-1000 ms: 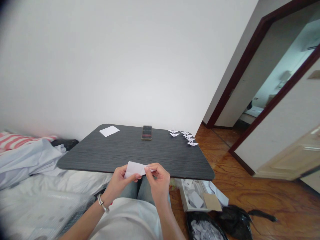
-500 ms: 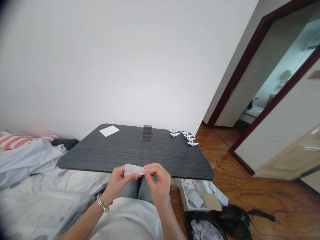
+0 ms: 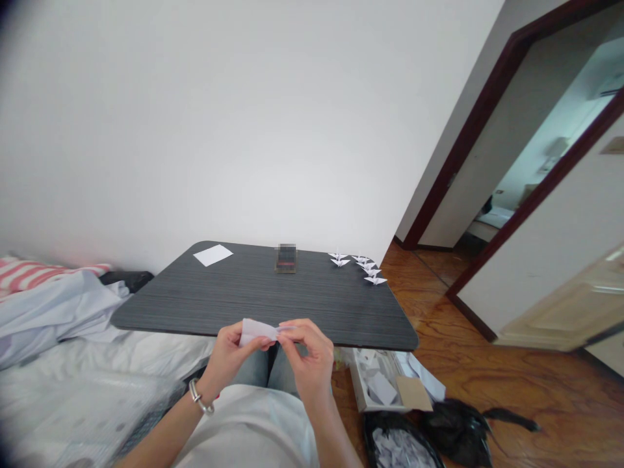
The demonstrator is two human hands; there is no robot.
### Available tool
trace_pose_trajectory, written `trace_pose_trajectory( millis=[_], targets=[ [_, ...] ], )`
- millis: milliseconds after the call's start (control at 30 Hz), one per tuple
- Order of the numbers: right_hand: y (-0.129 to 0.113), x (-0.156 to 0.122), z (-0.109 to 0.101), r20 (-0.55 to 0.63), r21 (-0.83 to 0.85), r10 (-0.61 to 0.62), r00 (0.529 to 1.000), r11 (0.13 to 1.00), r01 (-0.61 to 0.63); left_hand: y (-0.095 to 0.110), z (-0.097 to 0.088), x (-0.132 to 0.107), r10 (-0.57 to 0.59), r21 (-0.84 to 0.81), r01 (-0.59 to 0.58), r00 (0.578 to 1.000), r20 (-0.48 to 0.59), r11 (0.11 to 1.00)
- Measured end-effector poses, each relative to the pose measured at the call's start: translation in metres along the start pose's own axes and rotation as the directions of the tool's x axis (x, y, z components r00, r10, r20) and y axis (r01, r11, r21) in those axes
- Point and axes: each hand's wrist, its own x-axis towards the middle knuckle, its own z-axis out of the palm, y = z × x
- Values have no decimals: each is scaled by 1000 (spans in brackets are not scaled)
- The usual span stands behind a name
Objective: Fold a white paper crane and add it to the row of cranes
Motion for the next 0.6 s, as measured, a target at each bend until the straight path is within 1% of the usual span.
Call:
trace_pose_trajectory(
  millis=[100,233,333,600],
  targets=[
    [1,0,0,-2,-10,-1,1000,1000,1,-1,0,0,4,8,-4,1000,0,1000],
    [6,-1,3,-50,9,-48,998,999,48,0,0,0,17,29,-17,1000,-1,999],
    [7,-1,3,-52,12,-68,996,998,68,0,-1,0,24,36,-24,1000,-4,999],
    [5,0,3,-58,10,-70,996,997,71,2,-1,0,24,51,-24,1000,2,998]
  ],
)
